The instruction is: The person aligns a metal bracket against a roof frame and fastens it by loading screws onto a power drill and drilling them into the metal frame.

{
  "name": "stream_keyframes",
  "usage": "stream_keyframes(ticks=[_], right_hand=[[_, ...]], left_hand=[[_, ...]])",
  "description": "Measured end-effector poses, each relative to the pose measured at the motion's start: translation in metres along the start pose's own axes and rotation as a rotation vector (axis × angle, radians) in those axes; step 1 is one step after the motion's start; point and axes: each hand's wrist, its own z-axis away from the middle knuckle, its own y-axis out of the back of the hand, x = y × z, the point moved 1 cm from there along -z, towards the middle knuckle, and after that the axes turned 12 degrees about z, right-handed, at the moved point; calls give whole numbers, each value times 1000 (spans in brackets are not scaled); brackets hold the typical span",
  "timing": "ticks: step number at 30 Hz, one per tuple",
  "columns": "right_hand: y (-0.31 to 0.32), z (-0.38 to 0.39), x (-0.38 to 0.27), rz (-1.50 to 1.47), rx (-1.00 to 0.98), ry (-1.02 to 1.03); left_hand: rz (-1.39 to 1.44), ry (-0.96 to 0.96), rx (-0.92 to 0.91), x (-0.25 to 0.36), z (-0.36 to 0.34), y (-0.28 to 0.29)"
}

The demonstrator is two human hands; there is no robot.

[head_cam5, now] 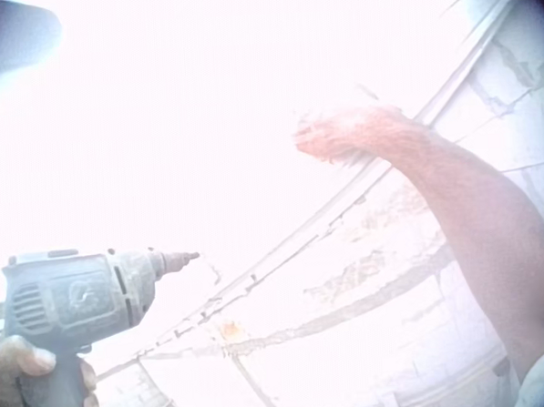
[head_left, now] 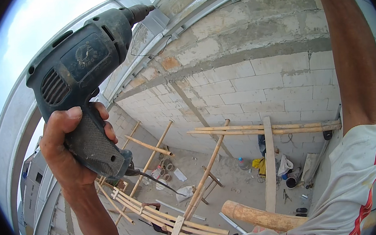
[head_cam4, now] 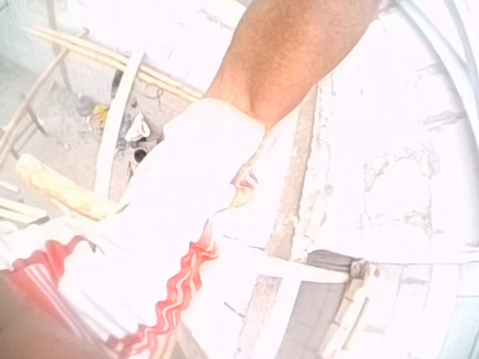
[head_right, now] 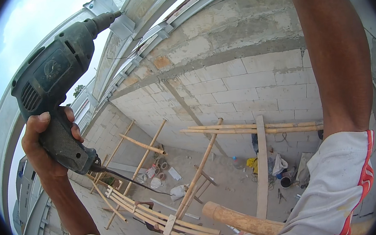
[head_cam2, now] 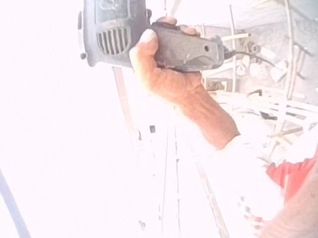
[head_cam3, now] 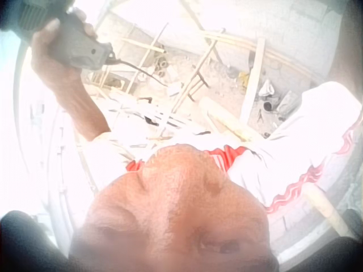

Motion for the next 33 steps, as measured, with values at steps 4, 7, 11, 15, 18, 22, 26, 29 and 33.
stream_keyframes(ticks=[4, 7, 11, 15, 18, 22, 26, 29, 33], right_hand=[[5, 11, 3, 93, 47, 7], [10, 2, 7, 130, -73, 11], [-23, -3, 18, 533, 228, 146], [-19, -6, 16, 227, 95, 136], [-11, 0, 7, 188, 20, 104], [5, 3, 12, 192, -10, 79], [-4, 0, 6, 148, -38, 74], [6, 4, 12, 147, -68, 50], [8, 1, 9, 162, -65, 63]], left_hand=[[24, 6, -22, 3, 0, -1], [25, 6, -9, 0, -1, -2], [42, 28, -31, 4, -2, 1], [17, 39, -17, 9, -6, -1], [4, 49, -17, 6, -1, -2], [49, 52, -44, 8, -4, 5], [-20, 24, -2, 4, -3, -5], [33, 50, -25, 4, -4, -3], [29, 25, -23, 3, -3, 2]])
